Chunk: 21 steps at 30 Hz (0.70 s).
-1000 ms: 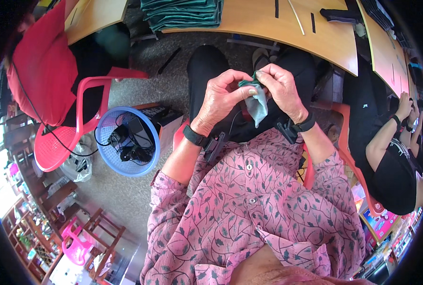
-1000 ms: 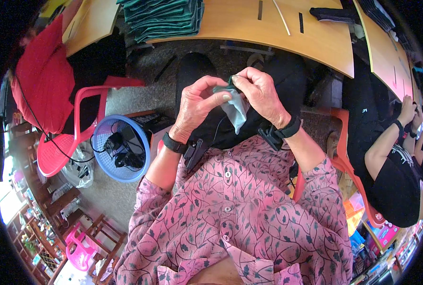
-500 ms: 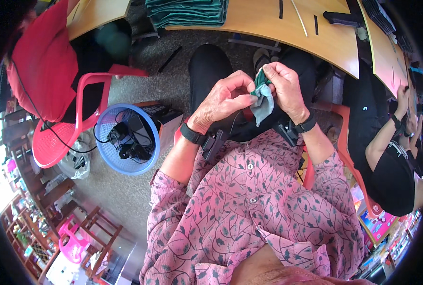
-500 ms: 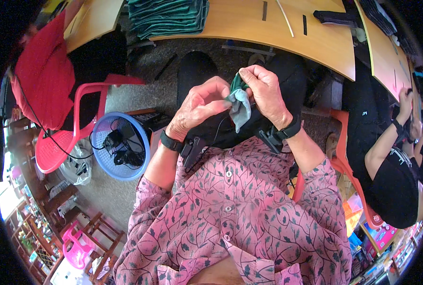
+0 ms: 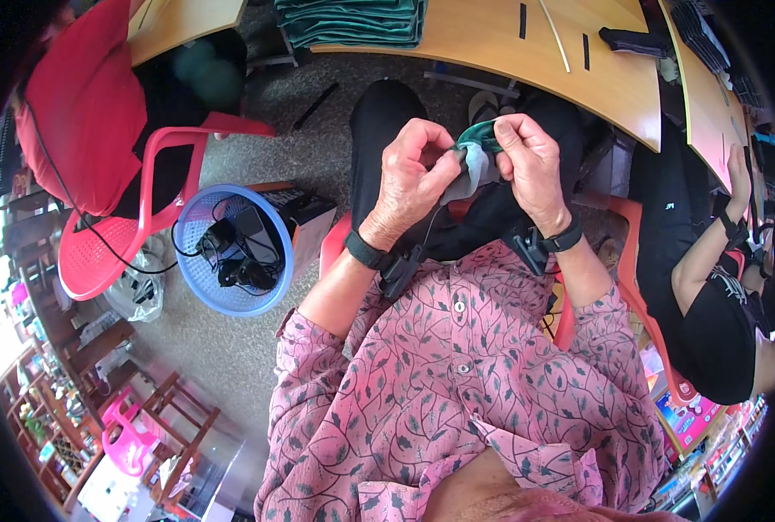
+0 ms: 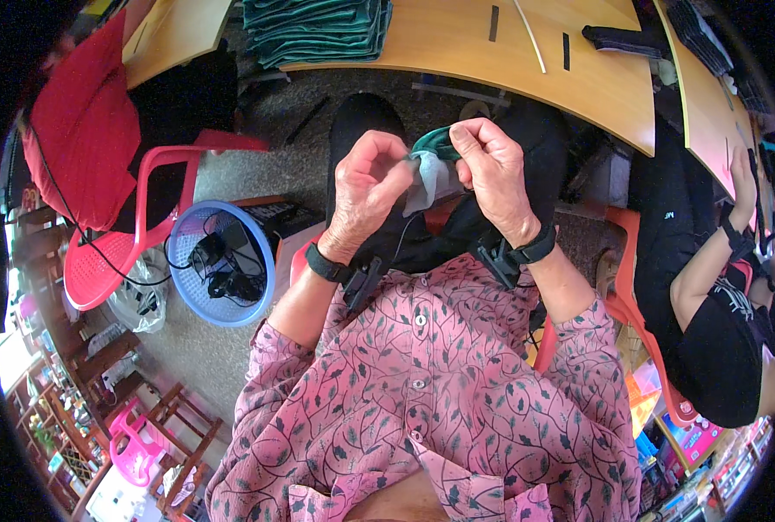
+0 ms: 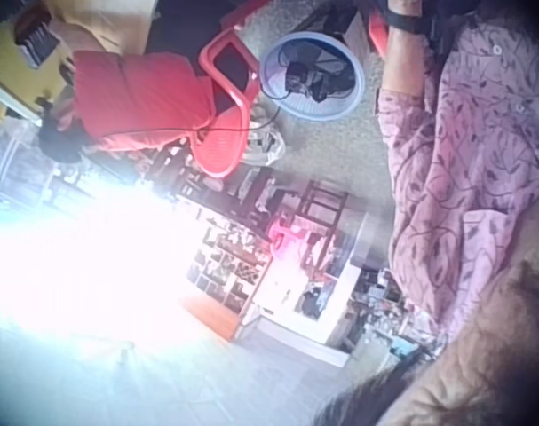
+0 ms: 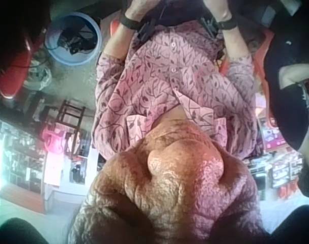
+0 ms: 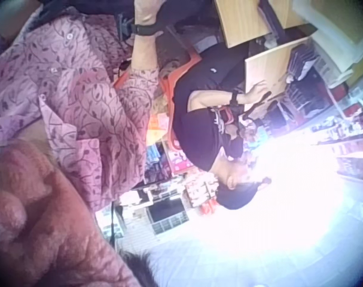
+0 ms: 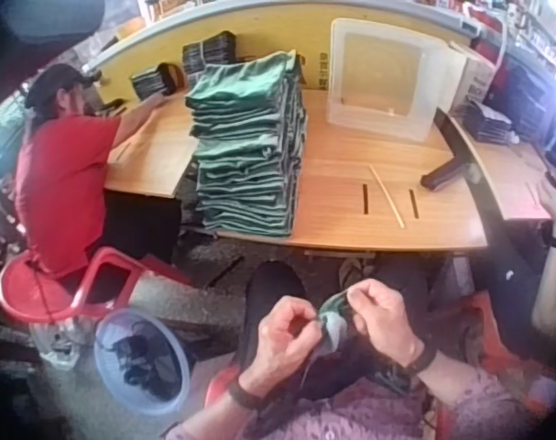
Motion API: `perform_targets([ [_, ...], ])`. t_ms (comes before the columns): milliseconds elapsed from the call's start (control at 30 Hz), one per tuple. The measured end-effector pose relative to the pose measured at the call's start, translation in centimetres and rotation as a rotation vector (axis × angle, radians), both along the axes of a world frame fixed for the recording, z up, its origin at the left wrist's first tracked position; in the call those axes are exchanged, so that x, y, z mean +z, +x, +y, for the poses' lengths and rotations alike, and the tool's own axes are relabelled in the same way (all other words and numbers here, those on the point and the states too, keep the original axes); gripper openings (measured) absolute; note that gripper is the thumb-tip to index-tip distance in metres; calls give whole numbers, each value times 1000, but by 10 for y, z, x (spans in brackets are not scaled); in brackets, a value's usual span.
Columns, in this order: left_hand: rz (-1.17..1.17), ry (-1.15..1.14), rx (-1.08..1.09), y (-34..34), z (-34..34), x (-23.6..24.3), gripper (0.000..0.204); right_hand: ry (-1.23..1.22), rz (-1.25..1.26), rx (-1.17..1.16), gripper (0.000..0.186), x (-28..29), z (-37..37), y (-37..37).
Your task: The person sits at a table and sews a green fabric mask using a needle and thread. They manipulate the fabric, insert the needle, and pull the thread through to stitch the edges. After completing the sewing, they place the finished mask onto a stack of similar items on the table.
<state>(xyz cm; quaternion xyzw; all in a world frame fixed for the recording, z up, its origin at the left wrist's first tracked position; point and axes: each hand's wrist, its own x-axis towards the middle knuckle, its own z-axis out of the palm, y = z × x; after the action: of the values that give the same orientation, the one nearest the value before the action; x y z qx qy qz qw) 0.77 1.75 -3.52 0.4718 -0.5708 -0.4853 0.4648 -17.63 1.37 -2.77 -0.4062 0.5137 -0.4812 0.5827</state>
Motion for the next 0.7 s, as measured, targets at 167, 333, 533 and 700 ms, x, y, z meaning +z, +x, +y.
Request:
perform_targets([
  [167, 79, 40, -58, 4, 0, 2, 12, -55, 95, 133, 13, 19, -2, -3],
  [333, 167, 179, -137, 4, -1, 8, 11, -113, 269, 330, 12, 18, -7, -14],
  [533, 172, 268, -125, 4, -1, 8, 10, -477, 496, 254, 5, 21, 2, -2],
  [700, 204, 267, -90, 4, 0, 10, 11, -768, 528, 222, 6, 19, 4, 9],
])
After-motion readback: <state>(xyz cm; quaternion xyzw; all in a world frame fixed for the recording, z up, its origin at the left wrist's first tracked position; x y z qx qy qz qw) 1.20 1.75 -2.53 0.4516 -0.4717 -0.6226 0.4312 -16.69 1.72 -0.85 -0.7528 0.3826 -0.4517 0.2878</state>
